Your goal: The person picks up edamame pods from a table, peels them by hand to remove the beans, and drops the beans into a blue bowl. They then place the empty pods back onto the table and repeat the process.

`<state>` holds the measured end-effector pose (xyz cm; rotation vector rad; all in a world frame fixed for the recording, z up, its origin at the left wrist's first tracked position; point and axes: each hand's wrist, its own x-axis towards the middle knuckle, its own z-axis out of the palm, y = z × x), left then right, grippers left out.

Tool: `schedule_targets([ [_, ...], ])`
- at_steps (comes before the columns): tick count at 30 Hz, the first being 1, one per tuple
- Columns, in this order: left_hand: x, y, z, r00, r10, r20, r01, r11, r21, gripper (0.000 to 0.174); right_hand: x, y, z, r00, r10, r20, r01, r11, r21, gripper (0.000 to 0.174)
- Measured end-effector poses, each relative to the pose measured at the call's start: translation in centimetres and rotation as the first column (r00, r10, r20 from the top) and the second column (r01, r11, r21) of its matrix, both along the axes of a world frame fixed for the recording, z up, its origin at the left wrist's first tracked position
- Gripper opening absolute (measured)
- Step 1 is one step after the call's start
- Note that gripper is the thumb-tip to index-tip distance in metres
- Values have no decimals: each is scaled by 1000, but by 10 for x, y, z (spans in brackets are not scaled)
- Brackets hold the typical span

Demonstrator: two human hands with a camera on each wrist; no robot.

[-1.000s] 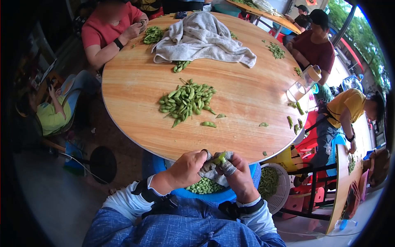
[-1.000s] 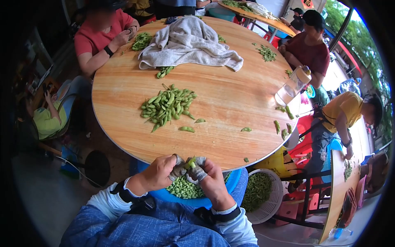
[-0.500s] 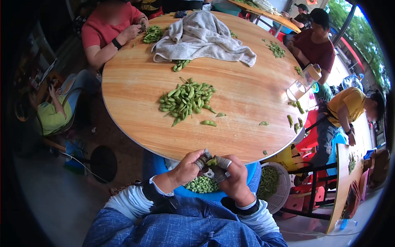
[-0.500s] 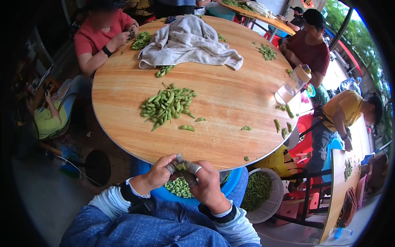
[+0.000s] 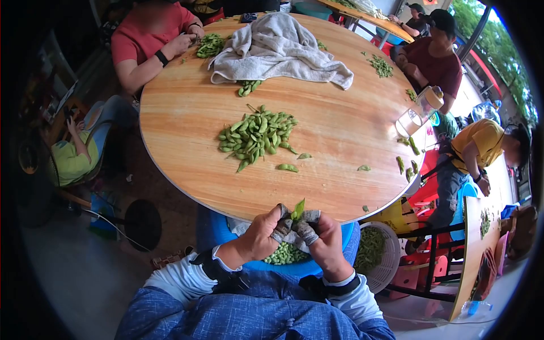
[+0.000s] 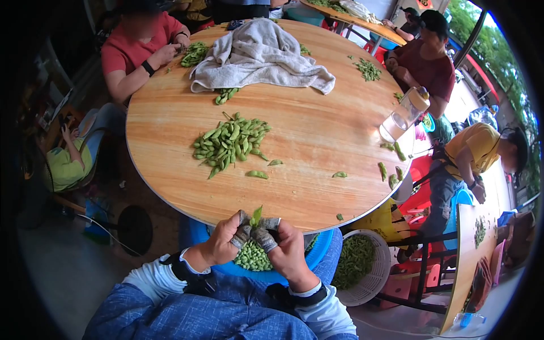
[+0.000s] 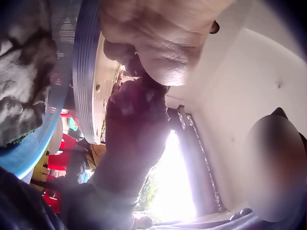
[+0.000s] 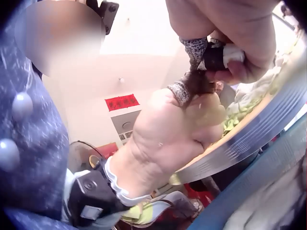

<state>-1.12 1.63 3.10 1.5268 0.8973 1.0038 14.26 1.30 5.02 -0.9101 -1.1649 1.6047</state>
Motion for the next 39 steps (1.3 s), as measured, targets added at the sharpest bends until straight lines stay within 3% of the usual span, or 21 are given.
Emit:
schedule_targets([
  [4, 2, 0, -2, 997, 42, 63, -42, 999, 3, 40, 1, 1, -7, 996, -8, 89, 3, 998, 56, 15],
  [6, -5, 1, -8, 991, 43, -129, -23, 988, 153, 40, 0, 2, -5, 998, -7, 63, 5, 999, 47, 15],
  [10, -14, 4, -11, 917, 119, -381, 84, 875, 477, 41, 9, 7, -4, 992, 121, -43, -128, 972, -195, 14],
  [13, -12, 4, -12, 938, 80, -338, 76, 902, 425, 31, 9, 5, -5, 989, 120, -91, -135, 975, -179, 14],
  [16, 0, -5, -14, 996, 79, 49, -85, 988, 130, 19, 2, 1, -9, 996, 52, -69, -55, 998, -37, 13],
  [18, 1, -8, -9, 986, 112, 126, -113, 994, 2, 15, -4, -2, -5, 999, -13, -47, 17, 997, 74, 13],
  [19, 4, -9, -8, 971, 123, 205, -102, 989, -111, 15, -3, -1, -3, 989, -46, 138, 11, 969, 246, 15],
  [21, 3, -8, -10, 938, 117, 326, -13, 953, -303, 16, 1, 3, 1, 867, -203, 455, -94, 830, 550, 20],
  [23, -4, -5, -17, 905, 82, 418, 129, 883, -452, 16, 5, 10, 1, 807, -313, 501, -210, 641, 738, 26],
  [24, -3, -4, -14, 925, 92, 368, 101, 875, -473, 15, 6, 12, -1, 776, -372, 509, -274, 528, 804, 30],
  [26, 0, -3, -1, 958, 110, 264, 41, 860, -508, 15, 6, 9, -5, 790, -363, 495, -228, 576, 785, 32],
  [29, -2, 0, 5, 970, 27, 241, 92, 879, -468, 14, 6, 7, -3, 798, -331, 503, -218, 619, 754, 33],
  [33, 0, 1, 2, 953, 96, 288, 84, 829, -553, 14, 3, 5, 2, 755, -363, 546, -235, 628, 742, 32],
  [35, 4, 0, 2, 924, 146, 354, 100, 800, -592, 15, 0, 3, 0, 796, -332, 507, -136, 716, 684, 31],
  [38, -6, 5, 1, 965, -81, 251, 197, 854, -481, 15, 3, -1, -3, 851, -265, 453, 10, 871, 490, 27],
  [39, -7, 5, 1, 955, -53, 293, 188, 870, -456, 15, 4, -1, -4, 869, -241, 432, 54, 914, 402, 25],
])
